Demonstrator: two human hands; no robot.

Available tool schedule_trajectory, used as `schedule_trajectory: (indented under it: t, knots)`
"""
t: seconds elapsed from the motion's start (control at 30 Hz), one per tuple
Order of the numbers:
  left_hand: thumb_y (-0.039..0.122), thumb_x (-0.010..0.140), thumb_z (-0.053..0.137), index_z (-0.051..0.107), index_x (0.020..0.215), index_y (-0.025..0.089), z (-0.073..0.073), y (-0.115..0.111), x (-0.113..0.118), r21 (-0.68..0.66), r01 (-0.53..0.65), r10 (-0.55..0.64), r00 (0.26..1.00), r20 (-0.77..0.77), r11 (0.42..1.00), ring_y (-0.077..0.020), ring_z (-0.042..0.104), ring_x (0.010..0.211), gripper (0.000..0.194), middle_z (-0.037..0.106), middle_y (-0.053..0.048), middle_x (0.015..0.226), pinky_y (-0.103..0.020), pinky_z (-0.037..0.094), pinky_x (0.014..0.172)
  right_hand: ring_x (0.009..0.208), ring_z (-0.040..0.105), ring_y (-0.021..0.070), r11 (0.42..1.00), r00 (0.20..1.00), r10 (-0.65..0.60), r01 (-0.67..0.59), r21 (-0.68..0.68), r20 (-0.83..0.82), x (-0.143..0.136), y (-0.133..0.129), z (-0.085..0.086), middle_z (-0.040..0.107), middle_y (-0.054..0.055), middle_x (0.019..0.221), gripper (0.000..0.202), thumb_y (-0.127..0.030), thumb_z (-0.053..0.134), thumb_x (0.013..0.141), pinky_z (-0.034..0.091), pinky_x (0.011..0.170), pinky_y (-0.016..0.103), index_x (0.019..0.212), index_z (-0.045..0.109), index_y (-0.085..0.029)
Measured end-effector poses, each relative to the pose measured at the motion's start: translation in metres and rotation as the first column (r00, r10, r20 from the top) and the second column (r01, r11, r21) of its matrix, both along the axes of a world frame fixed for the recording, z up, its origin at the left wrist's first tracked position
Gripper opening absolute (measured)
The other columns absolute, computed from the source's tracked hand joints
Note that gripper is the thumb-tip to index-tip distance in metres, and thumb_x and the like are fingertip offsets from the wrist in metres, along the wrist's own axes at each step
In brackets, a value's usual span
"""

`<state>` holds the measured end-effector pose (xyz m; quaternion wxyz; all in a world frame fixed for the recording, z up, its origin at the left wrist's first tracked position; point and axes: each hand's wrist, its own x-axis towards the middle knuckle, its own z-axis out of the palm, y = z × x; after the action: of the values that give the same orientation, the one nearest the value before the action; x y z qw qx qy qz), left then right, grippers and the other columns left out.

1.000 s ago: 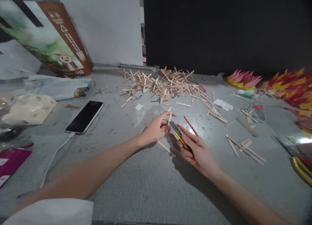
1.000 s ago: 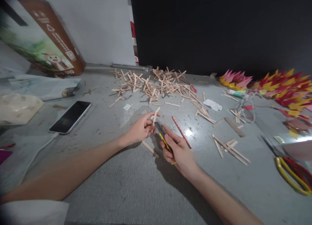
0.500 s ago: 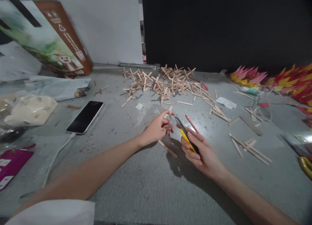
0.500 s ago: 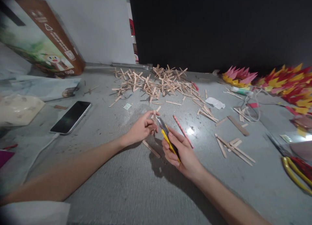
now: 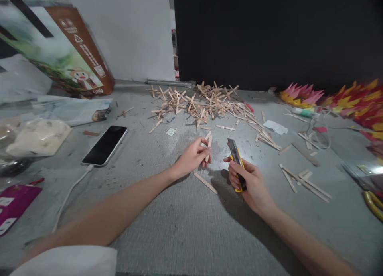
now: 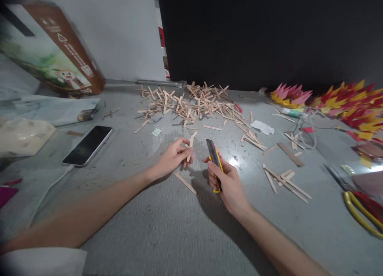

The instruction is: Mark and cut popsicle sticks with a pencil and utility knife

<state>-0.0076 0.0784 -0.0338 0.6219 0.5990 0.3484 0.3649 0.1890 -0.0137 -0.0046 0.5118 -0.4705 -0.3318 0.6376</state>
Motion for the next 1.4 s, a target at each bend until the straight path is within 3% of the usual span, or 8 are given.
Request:
schedule_trajectory:
  t: [0.13,0.33,0.6,0.9,1.0,1.07,1.13,1.4]
  knots:
    - [0.044,0.103,0.053,0.048,0.106,0.021,0.001,-0.001,-0.001,0.035,-0.001,0.003,0.997,-0.083,0.999,-0.0089,0.051,0.049,0.024,0.060,0.005,0.064,-0.022,0.040,0.053,0.054,0.030,0.0067,1.000,1.000,0.008,-0.008,0.009,-0.003,0.001,0.001,0.002,0.040,-0.006,0.070,0.028,-0.040,0.079,0.091,0.023,0.047,0.022,0.107,0.072,-0.018]
    - [0.041,0.105,0.045,0.050,0.102,0.022,0.005,-0.004,0.000,-0.031,0.001,0.000,1.000,0.009,1.000,-0.0085,0.037,0.048,0.021,0.037,0.009,0.062,-0.022,0.031,0.049,0.053,0.029,0.0063,1.000,0.999,-0.005,0.004,0.014,0.053,0.000,0.003,-0.001,0.039,-0.007,0.069,0.030,-0.041,0.079,0.090,0.023,0.047,0.022,0.107,0.072,-0.017]
    - [0.042,0.109,0.037,0.052,0.113,0.020,0.002,-0.006,0.000,0.027,0.003,-0.002,0.999,-0.039,1.000,-0.0099,0.037,0.053,0.027,0.037,0.007,0.067,-0.025,0.031,0.054,0.052,0.031,0.0064,0.999,0.997,-0.027,0.028,-0.015,0.077,0.003,0.003,-0.002,0.038,-0.007,0.067,0.032,-0.043,0.081,0.087,0.023,0.045,0.023,0.105,0.073,-0.018]
    - [0.034,0.108,0.035,0.061,0.128,0.018,0.006,-0.009,-0.002,0.200,0.025,0.025,0.970,-0.242,0.979,-0.0136,0.047,0.061,0.036,0.051,0.003,0.068,-0.026,0.036,0.061,0.053,0.032,0.0083,1.000,0.986,-0.031,0.031,0.002,0.162,0.004,0.003,-0.007,0.041,-0.007,0.065,0.035,-0.047,0.081,0.086,0.025,0.047,0.025,0.106,0.074,-0.019]
    - [0.033,0.109,0.038,0.060,0.136,0.020,0.014,-0.015,-0.003,0.298,0.146,-0.043,0.944,-0.328,0.943,-0.0184,0.062,0.084,0.037,0.068,-0.005,0.094,-0.029,0.045,0.075,0.053,0.035,0.0102,0.997,0.938,-0.069,0.054,0.053,0.339,0.006,0.005,-0.010,0.043,-0.007,0.060,0.040,-0.052,0.081,0.084,0.026,0.049,0.025,0.107,0.074,-0.020]
    - [0.031,0.109,0.039,0.059,0.135,0.021,0.019,-0.020,-0.002,0.361,0.262,-0.110,0.914,-0.391,0.895,-0.0229,0.065,0.107,0.035,0.071,-0.010,0.118,-0.033,0.046,0.091,0.054,0.037,0.0110,0.992,0.886,-0.112,0.076,0.098,0.449,0.007,0.006,-0.010,0.046,-0.006,0.061,0.044,-0.055,0.082,0.082,0.027,0.049,0.026,0.107,0.074,-0.020]
    - [0.030,0.109,0.039,0.061,0.130,0.020,0.022,-0.023,-0.001,0.384,0.357,-0.162,0.876,-0.455,0.852,-0.0251,0.064,0.114,0.032,0.071,-0.012,0.125,-0.035,0.045,0.097,0.054,0.037,0.0115,0.991,0.844,-0.123,0.074,0.114,0.523,0.008,0.007,-0.009,0.047,-0.005,0.061,0.045,-0.059,0.081,0.081,0.027,0.049,0.026,0.102,0.074,-0.019]
    - [0.038,0.109,0.042,0.065,0.107,0.021,0.020,-0.021,0.001,0.362,0.364,-0.148,0.851,-0.504,0.858,-0.0222,0.066,0.092,0.029,0.072,-0.007,0.099,-0.032,0.044,0.081,0.048,0.038,0.0130,0.992,0.748,-0.103,0.029,0.122,0.655,0.008,0.009,-0.009,0.046,-0.006,0.053,0.047,-0.064,0.076,0.081,0.031,0.049,0.028,0.089,0.074,-0.018]
